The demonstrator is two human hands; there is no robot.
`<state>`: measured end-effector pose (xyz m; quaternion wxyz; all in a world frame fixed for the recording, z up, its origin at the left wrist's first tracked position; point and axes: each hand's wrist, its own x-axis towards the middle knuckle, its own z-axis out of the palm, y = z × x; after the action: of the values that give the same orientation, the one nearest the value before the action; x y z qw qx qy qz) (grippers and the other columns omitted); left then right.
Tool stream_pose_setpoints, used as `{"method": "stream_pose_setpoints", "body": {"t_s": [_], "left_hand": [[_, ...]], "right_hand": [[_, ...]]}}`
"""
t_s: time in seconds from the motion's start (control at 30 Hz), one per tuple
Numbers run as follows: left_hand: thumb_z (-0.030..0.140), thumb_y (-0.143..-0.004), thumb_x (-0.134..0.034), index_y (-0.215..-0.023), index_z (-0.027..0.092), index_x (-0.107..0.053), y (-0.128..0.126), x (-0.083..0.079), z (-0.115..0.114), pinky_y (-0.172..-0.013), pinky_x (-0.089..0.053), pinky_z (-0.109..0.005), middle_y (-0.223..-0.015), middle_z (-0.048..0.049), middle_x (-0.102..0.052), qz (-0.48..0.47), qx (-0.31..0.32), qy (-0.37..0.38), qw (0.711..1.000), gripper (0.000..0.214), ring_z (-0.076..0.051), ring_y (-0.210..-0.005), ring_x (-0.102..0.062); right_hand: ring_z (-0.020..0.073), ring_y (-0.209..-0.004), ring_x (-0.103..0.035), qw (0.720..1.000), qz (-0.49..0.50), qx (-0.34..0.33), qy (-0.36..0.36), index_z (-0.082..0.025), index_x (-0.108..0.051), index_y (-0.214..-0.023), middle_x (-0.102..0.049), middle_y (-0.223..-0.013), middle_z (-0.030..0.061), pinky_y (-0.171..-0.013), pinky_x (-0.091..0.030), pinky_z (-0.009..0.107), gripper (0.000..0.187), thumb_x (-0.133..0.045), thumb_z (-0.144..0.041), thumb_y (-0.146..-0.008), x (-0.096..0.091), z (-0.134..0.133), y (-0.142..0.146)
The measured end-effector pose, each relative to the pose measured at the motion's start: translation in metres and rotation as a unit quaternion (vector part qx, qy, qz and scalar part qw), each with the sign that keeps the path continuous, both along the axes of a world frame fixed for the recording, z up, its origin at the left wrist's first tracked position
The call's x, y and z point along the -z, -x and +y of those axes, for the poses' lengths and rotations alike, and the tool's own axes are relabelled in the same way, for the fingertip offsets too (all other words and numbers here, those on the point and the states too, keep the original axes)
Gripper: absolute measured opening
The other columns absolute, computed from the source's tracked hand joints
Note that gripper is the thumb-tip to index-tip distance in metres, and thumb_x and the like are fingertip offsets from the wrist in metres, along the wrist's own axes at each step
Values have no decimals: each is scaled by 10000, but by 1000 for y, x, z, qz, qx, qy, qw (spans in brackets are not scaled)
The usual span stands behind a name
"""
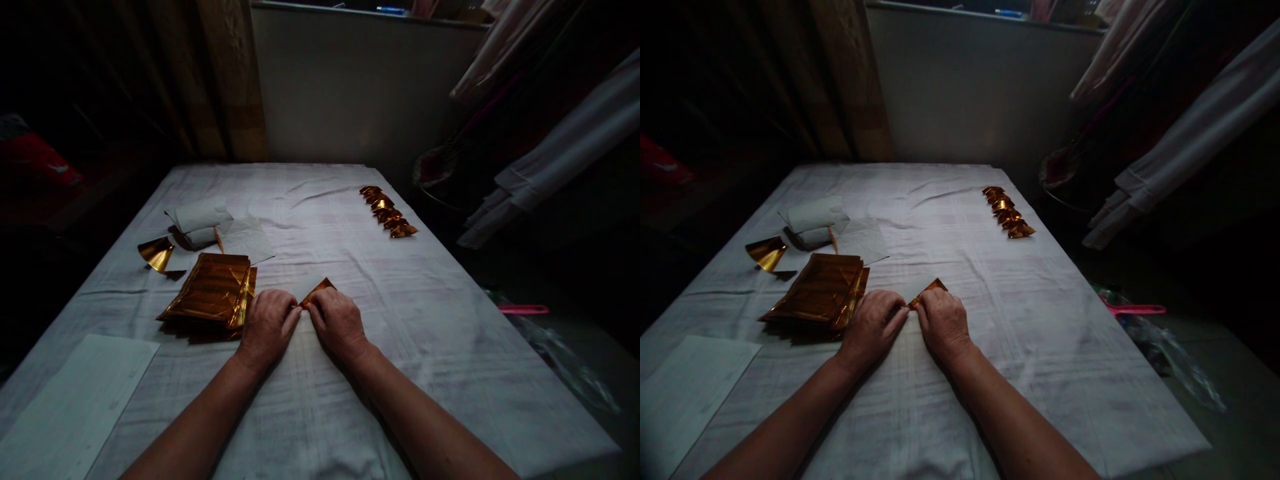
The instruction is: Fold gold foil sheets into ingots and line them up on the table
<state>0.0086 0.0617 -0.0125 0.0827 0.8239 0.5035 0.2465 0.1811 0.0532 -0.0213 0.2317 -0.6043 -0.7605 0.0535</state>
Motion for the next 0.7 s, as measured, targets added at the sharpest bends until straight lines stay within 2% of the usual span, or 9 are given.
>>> {"method": "stream_pose_setpoints", "body": {"t_s": [0.2, 0.43, 0.7], "left_hand": [[301, -903, -587, -831, 230, -580, -5, 2, 4, -822, -414, -386, -850, -30, -632, -2, -33, 3, 999, 101, -236, -885, -543], [249, -869, -617, -815, 233, -586, -12, 2, 5, -839, -401, -405, -857, -24, -642, -24, -59, 32, 997, 64, -248, -922, -542], [180, -851, -557, -818, 242, -603, -12, 4, 6, -829, -400, -399, -869, -16, -666, -41, -64, 40, 996, 84, -241, -923, -551]], "right_hand": [[183, -760, -584, 1000, -3, 0, 11, -216, -581, -810, -646, -830, 34, -663, -366, 298, 111, -580, -238, -920, -3, 2, 0], [190, -780, -599, 998, 2, 19, 62, -216, -599, -794, -657, -842, 37, -653, -377, 292, 129, -652, -291, -884, -11, 5, 3], [155, -761, -584, 991, 96, -18, 89, -221, -596, -780, -642, -812, -6, -677, -413, 257, 111, -664, -155, -837, -10, 8, -11]]}}
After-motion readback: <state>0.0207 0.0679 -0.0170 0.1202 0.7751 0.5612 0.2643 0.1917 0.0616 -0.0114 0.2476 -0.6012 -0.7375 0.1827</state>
